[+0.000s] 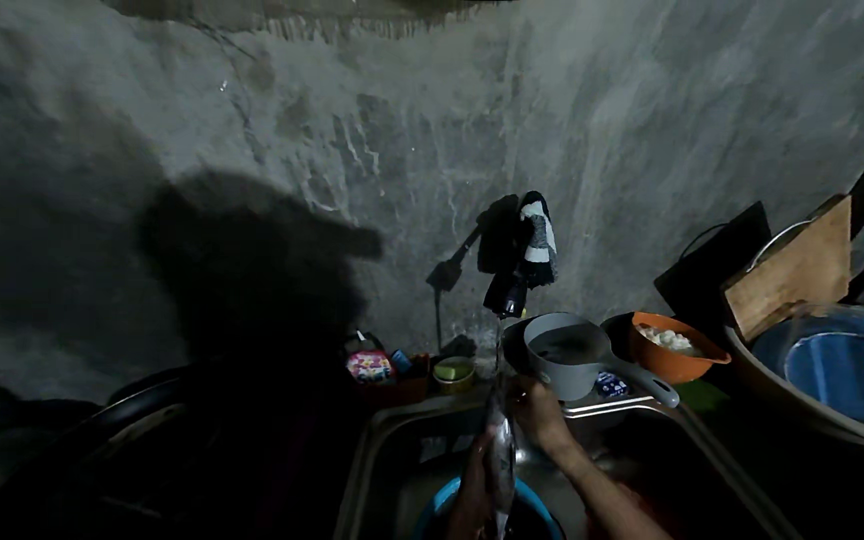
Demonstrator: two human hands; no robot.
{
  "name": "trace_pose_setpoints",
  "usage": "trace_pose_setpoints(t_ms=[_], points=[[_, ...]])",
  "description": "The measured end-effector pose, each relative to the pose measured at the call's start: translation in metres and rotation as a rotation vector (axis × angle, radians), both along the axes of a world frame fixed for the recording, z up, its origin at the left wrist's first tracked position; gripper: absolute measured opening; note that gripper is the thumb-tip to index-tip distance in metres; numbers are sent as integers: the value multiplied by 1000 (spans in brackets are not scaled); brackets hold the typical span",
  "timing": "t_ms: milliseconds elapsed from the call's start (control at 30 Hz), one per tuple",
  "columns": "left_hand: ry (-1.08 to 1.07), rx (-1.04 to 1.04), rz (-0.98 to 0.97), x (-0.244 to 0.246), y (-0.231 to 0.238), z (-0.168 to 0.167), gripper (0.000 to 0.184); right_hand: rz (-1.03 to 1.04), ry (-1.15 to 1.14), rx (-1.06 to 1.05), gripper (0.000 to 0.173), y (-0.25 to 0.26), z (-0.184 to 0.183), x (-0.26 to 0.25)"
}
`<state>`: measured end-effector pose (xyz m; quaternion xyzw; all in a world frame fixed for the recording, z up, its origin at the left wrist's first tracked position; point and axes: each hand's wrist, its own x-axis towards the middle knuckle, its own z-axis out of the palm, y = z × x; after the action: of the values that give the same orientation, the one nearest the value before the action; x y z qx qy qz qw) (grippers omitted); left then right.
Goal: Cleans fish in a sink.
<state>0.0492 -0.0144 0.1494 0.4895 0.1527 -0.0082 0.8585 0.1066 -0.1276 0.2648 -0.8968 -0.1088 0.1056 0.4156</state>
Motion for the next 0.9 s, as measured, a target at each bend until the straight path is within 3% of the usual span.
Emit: trace_pose_setpoints(t_ms=[200, 400, 567, 733, 900], points=[[-19, 56, 29, -2, 1, -4, 29, -36, -63, 278, 39, 2, -34, -13], [-24, 121, 104, -1, 4, -7, 28, -38, -33, 202, 51, 9, -35, -15], [-15, 241, 214, 0, 1, 0, 39, -58, -95, 56, 34, 18, -18, -14], [9, 385, 216, -6, 3, 10, 47, 15, -109, -12, 28, 9, 5, -2], [-71, 466, 223, -10, 6, 14, 48, 79, -230, 120, 19, 0, -4, -4]])
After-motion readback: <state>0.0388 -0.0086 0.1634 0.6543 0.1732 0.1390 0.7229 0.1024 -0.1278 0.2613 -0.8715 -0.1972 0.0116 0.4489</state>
